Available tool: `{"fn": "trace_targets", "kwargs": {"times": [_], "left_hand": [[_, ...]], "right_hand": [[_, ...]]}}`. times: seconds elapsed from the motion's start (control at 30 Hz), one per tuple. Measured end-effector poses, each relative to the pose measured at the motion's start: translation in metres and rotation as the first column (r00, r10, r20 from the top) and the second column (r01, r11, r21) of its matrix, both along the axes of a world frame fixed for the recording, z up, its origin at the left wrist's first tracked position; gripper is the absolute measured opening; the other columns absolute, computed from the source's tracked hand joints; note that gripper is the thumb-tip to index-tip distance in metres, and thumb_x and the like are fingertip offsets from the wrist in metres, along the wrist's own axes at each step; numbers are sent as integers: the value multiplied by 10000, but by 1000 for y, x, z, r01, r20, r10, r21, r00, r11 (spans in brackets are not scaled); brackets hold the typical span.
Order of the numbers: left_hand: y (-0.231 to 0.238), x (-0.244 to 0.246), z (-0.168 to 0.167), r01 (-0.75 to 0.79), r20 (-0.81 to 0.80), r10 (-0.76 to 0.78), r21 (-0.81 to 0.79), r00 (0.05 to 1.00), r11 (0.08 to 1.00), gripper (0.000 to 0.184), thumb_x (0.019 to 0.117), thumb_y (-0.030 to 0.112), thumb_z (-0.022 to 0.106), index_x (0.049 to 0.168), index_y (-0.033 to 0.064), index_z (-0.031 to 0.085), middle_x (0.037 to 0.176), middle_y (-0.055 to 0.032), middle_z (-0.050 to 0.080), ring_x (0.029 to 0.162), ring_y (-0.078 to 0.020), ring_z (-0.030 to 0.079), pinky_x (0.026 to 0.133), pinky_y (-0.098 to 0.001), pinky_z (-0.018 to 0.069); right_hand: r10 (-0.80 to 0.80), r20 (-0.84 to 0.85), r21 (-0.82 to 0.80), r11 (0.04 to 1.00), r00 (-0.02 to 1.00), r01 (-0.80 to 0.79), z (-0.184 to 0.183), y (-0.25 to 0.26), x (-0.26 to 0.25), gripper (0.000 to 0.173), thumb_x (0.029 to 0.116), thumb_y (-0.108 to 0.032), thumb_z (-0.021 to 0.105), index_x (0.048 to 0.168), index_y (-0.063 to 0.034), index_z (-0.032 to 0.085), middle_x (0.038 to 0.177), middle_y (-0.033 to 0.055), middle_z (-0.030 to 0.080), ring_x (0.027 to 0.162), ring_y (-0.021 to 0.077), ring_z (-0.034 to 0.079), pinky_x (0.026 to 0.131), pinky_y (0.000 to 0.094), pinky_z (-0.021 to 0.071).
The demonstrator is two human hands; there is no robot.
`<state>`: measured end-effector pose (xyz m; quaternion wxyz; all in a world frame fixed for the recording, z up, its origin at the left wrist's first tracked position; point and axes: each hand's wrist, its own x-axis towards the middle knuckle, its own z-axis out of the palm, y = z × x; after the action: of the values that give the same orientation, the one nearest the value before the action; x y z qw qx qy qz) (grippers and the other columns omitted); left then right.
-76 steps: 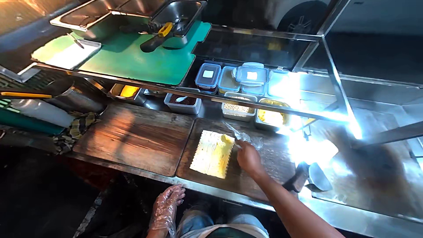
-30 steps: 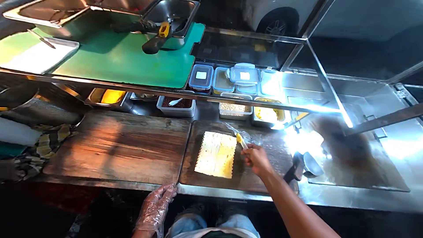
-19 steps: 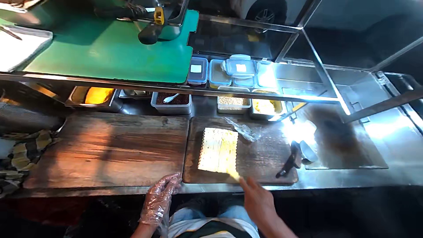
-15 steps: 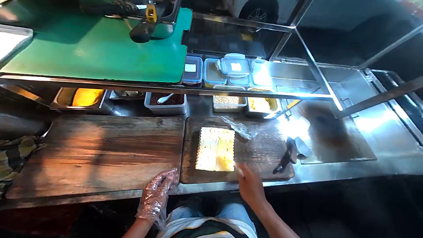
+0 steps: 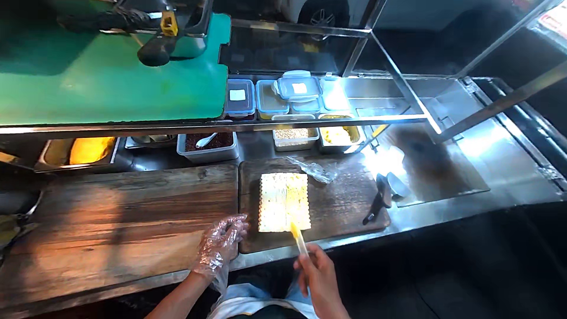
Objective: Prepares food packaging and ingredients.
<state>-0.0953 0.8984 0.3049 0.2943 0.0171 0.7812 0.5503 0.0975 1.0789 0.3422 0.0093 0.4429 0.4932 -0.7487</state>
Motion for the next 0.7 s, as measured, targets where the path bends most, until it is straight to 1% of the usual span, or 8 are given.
{"fn": "trace_targets", "kwargs": {"times": [0.1,0.2,0.3,0.37,0.47,0.57,0.63,0.7], "left_hand": [[24,-12,-4,23,-110,-29,-55,994,998,257,1034,183,573,1227,54,683,1052,-85,748,897,-170,738,819,-348,626],[67,-48,3,168,-361,-304,-361,882,917,347,1045,323,560,1343,176,660,1282,-64,688,1180,-229,650,1048,-507,494],[116,-91,-23,317,-437,-507,-437,743,842,451,1058,394,512,1461,200,565,1515,-38,539,1397,-245,504,1179,-539,372],[129,-104,-32,400,-399,-584,-455,707,795,423,1072,365,504,1428,159,601,1449,-95,596,1351,-294,549,1155,-556,390],[91,-74,-31,338,-325,-560,-538,762,772,481,1093,431,414,1506,207,517,1479,-83,572,1370,-295,531,1165,-543,382],[17,23,-11,254,-328,-463,-515,824,818,609,1080,433,373,1591,102,369,1505,-164,535,1358,-329,546,1134,-541,425],[-19,80,9,309,-230,-388,-312,893,898,545,1085,393,425,1543,99,460,1472,-80,589,1331,-201,586,1137,-440,471],[-26,96,9,146,-221,-177,-149,959,978,487,1088,330,422,1458,41,552,1407,-83,639,1298,-162,611,1133,-392,493]], "right_hand": [[9,52,3,1000,999,-9,-14,-6,-10,266,1066,-125,497,1293,4,548,871,123,689,459,132,532,415,277,473],[-31,132,139,990,991,13,-3,-22,23,263,1050,-82,507,1289,15,557,874,131,699,486,162,583,439,313,522],[-130,-9,247,961,992,128,-17,-22,27,269,1046,-82,512,1289,26,553,1127,161,697,841,257,738,665,411,654],[-257,-58,240,934,965,264,-36,-12,-7,327,1059,-108,493,1354,34,499,1243,200,638,1048,296,716,820,458,651],[-342,-79,271,897,937,350,-42,18,-66,372,1068,-126,486,1396,47,466,1257,235,595,1088,301,678,897,475,614],[-148,-104,535,825,984,180,-46,80,-89,333,1052,-139,535,1355,-2,552,1138,174,688,916,257,743,802,450,653],[69,-1,737,675,998,-46,-41,112,-87,302,1032,-160,576,1304,-38,625,1009,118,728,752,203,717,689,426,631],[321,179,808,492,930,-325,-28,118,-88,288,996,-156,598,1252,-47,675,1033,114,730,870,235,713,802,483,607]]}}
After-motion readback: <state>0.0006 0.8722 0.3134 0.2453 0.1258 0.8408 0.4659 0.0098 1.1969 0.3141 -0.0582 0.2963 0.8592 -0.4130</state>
